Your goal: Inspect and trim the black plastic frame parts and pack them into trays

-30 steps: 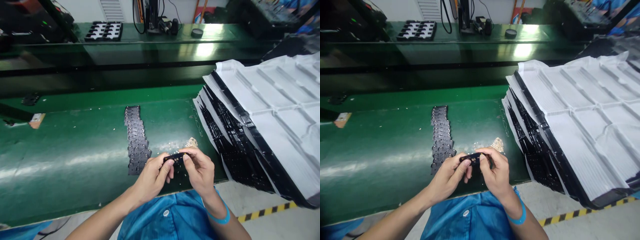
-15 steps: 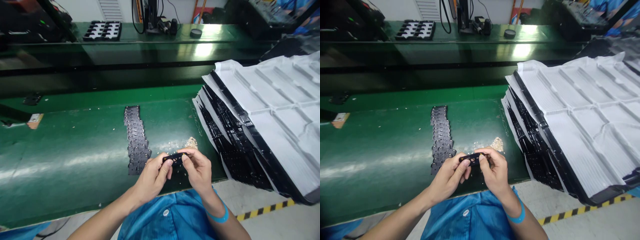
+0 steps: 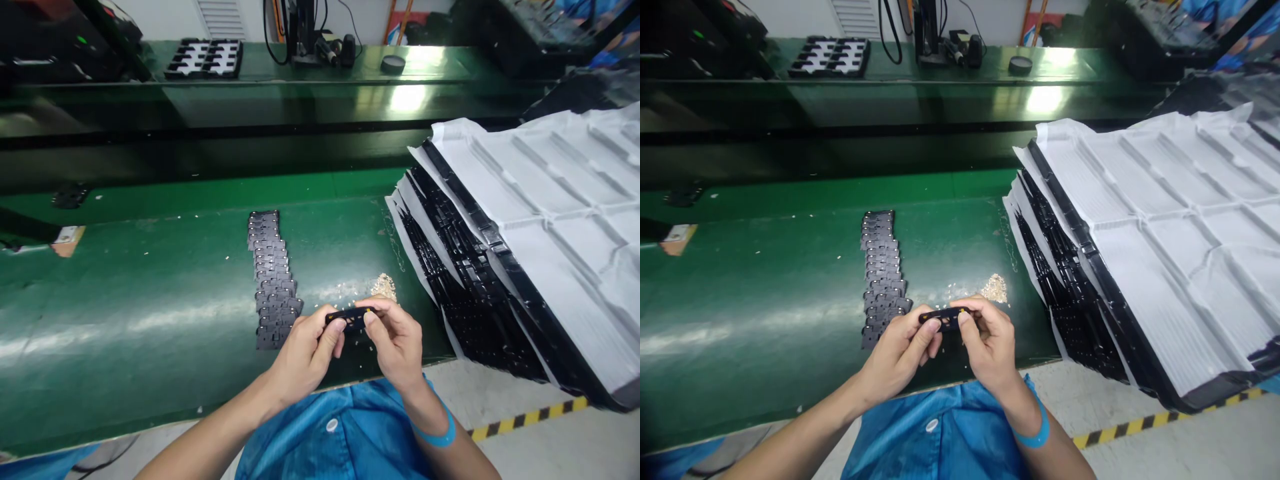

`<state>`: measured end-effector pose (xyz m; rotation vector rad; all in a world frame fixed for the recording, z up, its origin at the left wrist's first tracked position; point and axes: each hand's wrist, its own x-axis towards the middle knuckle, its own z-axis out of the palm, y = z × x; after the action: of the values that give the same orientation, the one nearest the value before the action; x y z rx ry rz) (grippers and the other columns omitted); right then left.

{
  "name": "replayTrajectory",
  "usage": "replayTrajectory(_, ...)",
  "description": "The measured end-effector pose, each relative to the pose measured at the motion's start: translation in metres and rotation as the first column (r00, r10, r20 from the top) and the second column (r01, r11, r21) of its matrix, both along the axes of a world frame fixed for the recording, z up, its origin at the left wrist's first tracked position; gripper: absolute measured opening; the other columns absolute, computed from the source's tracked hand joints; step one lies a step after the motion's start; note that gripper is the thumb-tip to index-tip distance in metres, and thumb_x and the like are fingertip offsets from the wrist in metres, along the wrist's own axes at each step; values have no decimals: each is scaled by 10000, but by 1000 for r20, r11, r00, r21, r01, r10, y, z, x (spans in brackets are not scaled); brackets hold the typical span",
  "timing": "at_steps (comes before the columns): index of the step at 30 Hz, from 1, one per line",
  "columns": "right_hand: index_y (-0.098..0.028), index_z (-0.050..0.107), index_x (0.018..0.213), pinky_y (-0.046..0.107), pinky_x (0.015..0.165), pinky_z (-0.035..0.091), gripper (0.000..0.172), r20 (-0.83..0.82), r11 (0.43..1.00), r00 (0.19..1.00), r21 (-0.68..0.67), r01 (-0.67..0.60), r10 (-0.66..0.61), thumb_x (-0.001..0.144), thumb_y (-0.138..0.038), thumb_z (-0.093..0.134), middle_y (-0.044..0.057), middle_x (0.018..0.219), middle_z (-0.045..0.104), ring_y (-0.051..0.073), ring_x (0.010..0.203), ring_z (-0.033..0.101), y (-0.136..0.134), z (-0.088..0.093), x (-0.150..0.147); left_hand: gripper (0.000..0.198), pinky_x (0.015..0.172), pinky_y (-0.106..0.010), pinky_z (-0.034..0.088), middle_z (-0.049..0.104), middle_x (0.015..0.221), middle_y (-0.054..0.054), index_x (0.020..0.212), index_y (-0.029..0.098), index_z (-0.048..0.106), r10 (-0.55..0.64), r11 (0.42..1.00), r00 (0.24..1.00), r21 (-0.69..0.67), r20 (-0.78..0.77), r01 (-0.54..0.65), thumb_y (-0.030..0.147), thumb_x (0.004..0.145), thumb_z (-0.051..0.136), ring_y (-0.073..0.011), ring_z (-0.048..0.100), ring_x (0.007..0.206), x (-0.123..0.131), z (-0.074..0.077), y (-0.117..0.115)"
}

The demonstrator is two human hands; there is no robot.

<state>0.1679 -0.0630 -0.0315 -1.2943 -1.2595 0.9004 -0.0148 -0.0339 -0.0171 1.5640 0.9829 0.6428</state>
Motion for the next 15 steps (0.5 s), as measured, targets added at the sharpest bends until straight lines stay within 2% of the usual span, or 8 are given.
replayTrajectory(8, -195, 771, 1003, 262, 573, 551, 198, -6, 999, 999, -9, 38, -38, 1045, -319, 622, 40, 851, 729, 146, 618, 640, 0, -5, -2, 377, 589, -262, 351, 510, 664, 45, 840, 216, 479, -12, 1000, 1000, 13, -14, 12, 438, 1134, 398, -122, 475, 566, -1, -1, -1)
replayTrajectory(15, -194, 751, 968, 249, 570, 537, 174, -49, 999, 998, -18, 33, -34, 1039, -289, 623, 32, 853, 736, 132, 605, 631, 1, -5, -1, 330, 601, -262, 339, 498, 689, 46, 844, 219, 471, -33, 996, 998, 81, -57, 37, 368, 1129, 394, -128, 471, 595, 0, 3, 1)
